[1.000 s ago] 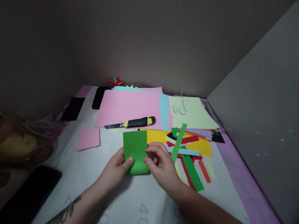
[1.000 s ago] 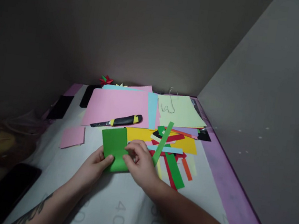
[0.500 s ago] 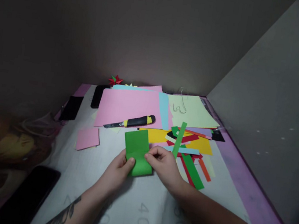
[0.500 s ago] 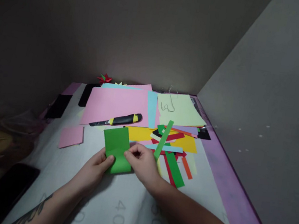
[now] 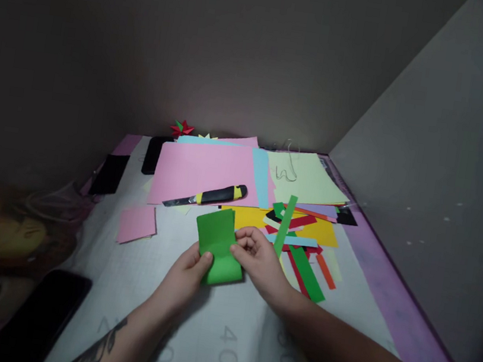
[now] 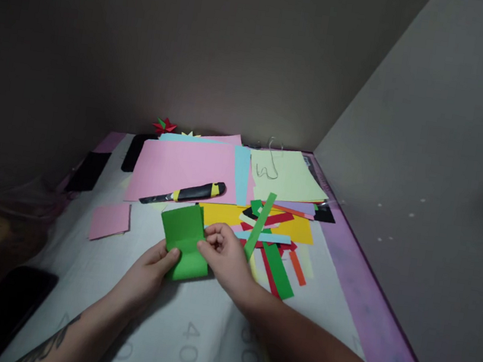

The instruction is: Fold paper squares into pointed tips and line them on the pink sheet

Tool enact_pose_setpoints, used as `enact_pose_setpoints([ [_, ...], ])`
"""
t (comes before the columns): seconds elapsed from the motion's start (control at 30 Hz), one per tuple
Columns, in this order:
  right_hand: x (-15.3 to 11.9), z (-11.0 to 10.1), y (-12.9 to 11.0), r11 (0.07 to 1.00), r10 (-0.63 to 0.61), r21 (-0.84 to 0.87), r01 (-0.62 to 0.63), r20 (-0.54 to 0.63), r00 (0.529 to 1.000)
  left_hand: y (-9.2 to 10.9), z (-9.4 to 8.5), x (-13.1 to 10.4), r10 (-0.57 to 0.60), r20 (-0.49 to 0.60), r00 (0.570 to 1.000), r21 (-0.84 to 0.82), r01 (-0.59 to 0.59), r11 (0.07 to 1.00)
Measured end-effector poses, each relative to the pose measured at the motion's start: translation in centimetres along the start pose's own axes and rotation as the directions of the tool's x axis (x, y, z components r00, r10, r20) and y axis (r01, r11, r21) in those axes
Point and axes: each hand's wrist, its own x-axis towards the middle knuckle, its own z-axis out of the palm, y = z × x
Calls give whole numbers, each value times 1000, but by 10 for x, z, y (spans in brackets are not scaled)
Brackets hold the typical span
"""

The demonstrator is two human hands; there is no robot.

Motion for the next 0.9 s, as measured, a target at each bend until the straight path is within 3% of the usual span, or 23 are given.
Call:
enact_pose_setpoints([
  [0.27,1,-8,1,994,86,59,-94,124,989,3,4,-2,-12,7,1000,-42,13,999],
  [0.53,3,-12,2,998,67,17,-68,68,995,19,-11,1,-103,-7,995,-1,103,995],
  [0.77,2,-15,5,997,73,-6,-73,119,990,30,-19,1,-105,-117,988,217,129,968],
  [0.9,1,-15,3,996,87,-41,-82,144,986,31,-19,2,-78,-113,990,267,106,958],
])
